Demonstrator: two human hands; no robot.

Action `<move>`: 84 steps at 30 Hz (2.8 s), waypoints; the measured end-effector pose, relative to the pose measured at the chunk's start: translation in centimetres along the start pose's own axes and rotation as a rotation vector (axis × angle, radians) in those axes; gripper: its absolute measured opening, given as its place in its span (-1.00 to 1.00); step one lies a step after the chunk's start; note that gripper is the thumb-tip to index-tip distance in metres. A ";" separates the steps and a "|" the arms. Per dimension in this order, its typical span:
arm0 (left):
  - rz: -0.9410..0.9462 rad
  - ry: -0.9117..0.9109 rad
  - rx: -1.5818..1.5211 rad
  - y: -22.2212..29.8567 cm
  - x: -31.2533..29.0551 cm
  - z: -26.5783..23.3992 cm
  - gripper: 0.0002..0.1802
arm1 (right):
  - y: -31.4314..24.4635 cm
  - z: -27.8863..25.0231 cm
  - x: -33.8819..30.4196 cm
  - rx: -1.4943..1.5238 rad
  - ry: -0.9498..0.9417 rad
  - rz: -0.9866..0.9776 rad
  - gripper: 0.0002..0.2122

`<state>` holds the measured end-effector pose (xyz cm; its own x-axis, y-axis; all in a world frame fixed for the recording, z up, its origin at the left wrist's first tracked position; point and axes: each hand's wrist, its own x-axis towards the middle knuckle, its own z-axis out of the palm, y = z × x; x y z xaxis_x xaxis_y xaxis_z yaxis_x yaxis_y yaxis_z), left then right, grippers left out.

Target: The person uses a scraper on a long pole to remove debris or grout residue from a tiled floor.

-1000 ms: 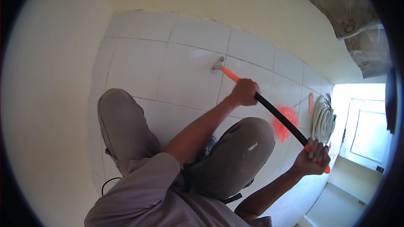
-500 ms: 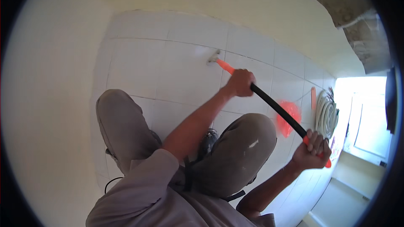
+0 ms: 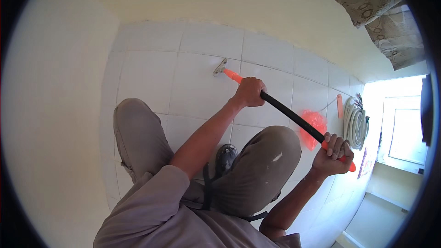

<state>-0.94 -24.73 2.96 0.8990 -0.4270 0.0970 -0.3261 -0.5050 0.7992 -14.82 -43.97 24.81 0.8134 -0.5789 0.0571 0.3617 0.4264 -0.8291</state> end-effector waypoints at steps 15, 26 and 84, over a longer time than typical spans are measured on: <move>-0.128 -0.006 0.098 -1.2 -0.9 -2.0 -0.92 | 2.2 -0.1 0.1 -0.002 -0.027 0.007 -0.70; 0.014 0.012 0.079 0.2 -0.1 2.0 -0.89 | -0.5 -3.8 -0.1 0.095 0.029 -0.003 -0.71; 0.097 -0.074 -0.003 6.1 2.9 7.2 -0.94 | -6.2 -8.1 2.2 0.008 0.060 -0.096 -0.67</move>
<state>-2.43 -34.45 3.81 0.8392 -0.5279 0.1303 -0.4098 -0.4565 0.7897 -18.95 -53.53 25.55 0.7461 -0.6578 0.1028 0.4409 0.3725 -0.8166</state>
